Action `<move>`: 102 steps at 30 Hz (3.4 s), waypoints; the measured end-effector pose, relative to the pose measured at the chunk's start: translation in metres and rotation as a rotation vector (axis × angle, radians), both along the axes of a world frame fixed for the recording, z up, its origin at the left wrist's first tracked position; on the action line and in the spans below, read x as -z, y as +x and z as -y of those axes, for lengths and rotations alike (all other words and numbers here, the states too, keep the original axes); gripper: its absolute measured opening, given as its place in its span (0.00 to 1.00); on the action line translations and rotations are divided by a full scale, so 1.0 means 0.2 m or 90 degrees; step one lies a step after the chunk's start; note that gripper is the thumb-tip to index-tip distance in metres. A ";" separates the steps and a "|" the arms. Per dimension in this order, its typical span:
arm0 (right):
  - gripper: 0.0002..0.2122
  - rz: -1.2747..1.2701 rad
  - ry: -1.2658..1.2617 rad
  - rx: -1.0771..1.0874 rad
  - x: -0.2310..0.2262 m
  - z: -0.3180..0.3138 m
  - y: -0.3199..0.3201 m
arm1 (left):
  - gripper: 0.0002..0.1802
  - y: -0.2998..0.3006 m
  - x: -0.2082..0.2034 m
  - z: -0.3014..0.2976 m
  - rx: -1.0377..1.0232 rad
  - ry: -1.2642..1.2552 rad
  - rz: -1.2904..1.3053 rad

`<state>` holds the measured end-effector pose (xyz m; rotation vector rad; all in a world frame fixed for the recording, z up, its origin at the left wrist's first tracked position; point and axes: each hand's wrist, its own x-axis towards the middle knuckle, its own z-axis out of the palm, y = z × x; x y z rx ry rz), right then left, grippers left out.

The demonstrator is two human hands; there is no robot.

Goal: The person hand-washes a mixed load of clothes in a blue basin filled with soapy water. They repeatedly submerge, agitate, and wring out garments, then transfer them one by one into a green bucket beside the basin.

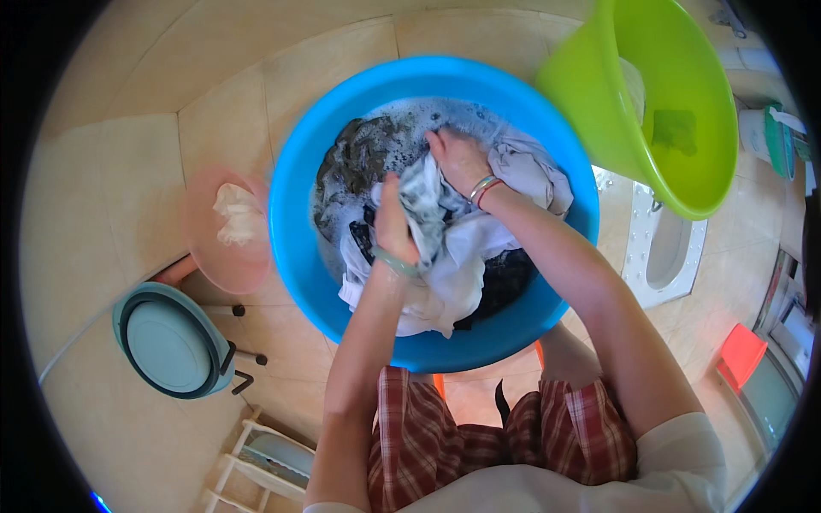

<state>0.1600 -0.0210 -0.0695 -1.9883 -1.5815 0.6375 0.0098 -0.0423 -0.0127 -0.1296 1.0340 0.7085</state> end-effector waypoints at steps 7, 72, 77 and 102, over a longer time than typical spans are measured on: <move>0.13 -0.005 -0.218 -0.135 -0.02 0.02 -0.02 | 0.31 -0.15 0.25 -0.04 0.003 0.011 -0.063; 0.06 -0.150 0.113 -0.224 -0.60 0.25 -0.37 | 0.13 -0.26 0.12 0.13 -0.090 0.170 0.146; 0.06 -0.070 0.162 -0.235 -0.55 0.20 -0.31 | 0.17 -0.31 -0.02 0.13 -0.069 0.175 0.305; 0.13 -0.104 -0.084 -0.277 -0.61 0.54 0.20 | 0.21 -0.35 -0.53 0.08 0.854 0.596 -0.563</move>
